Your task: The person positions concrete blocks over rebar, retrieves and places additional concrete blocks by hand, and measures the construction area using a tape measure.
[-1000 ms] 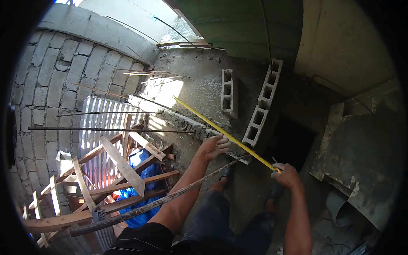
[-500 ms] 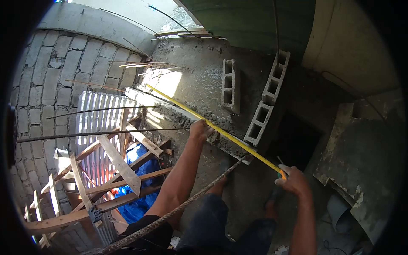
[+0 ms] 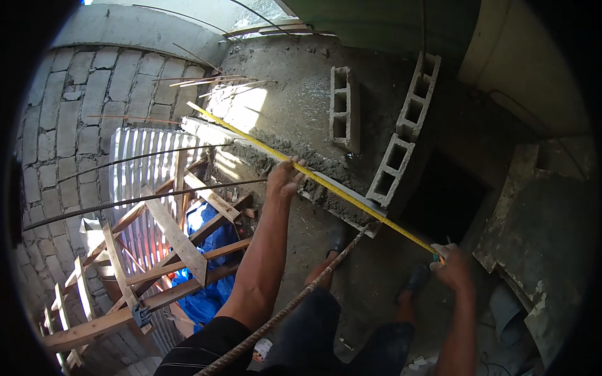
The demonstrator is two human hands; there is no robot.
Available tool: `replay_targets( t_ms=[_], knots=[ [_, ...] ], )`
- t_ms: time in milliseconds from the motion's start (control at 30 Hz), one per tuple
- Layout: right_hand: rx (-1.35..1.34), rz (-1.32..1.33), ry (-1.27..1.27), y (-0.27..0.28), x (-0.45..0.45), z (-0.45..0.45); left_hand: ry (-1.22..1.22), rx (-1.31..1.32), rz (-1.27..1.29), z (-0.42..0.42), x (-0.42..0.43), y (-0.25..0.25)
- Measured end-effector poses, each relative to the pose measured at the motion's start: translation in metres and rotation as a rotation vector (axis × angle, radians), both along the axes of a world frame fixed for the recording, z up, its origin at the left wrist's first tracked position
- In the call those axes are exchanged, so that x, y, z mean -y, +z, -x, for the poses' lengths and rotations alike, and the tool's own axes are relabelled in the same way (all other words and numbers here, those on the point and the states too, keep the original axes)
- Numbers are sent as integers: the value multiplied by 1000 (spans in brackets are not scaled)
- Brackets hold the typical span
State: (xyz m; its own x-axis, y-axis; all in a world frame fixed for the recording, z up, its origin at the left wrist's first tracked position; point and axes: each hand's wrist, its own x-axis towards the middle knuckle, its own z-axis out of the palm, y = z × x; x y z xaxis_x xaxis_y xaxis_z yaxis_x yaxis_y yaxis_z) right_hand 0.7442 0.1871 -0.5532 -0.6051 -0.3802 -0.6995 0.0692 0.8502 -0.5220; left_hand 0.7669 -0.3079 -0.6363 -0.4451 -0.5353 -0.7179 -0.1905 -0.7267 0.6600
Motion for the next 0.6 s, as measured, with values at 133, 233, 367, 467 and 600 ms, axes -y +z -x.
replay_targets(
  t_ms=[133, 233, 367, 467, 600],
  knots=[
    [51, -11, 71, -6, 91, 17, 35, 1, -16, 1, -33, 2],
    [77, 27, 78, -14, 108, 19, 121, 82, 41, 6, -4, -32],
    [61, 41, 51, -16, 54, 14, 219, 143, 52, 20, 50, -46],
    [119, -60, -2, -20, -28, 7, 244, 194, 96, 20, 96, -56],
    [58, -74, -28, -27, -82, -4, 286, 174, 156, 13, 133, -57]
  ],
)
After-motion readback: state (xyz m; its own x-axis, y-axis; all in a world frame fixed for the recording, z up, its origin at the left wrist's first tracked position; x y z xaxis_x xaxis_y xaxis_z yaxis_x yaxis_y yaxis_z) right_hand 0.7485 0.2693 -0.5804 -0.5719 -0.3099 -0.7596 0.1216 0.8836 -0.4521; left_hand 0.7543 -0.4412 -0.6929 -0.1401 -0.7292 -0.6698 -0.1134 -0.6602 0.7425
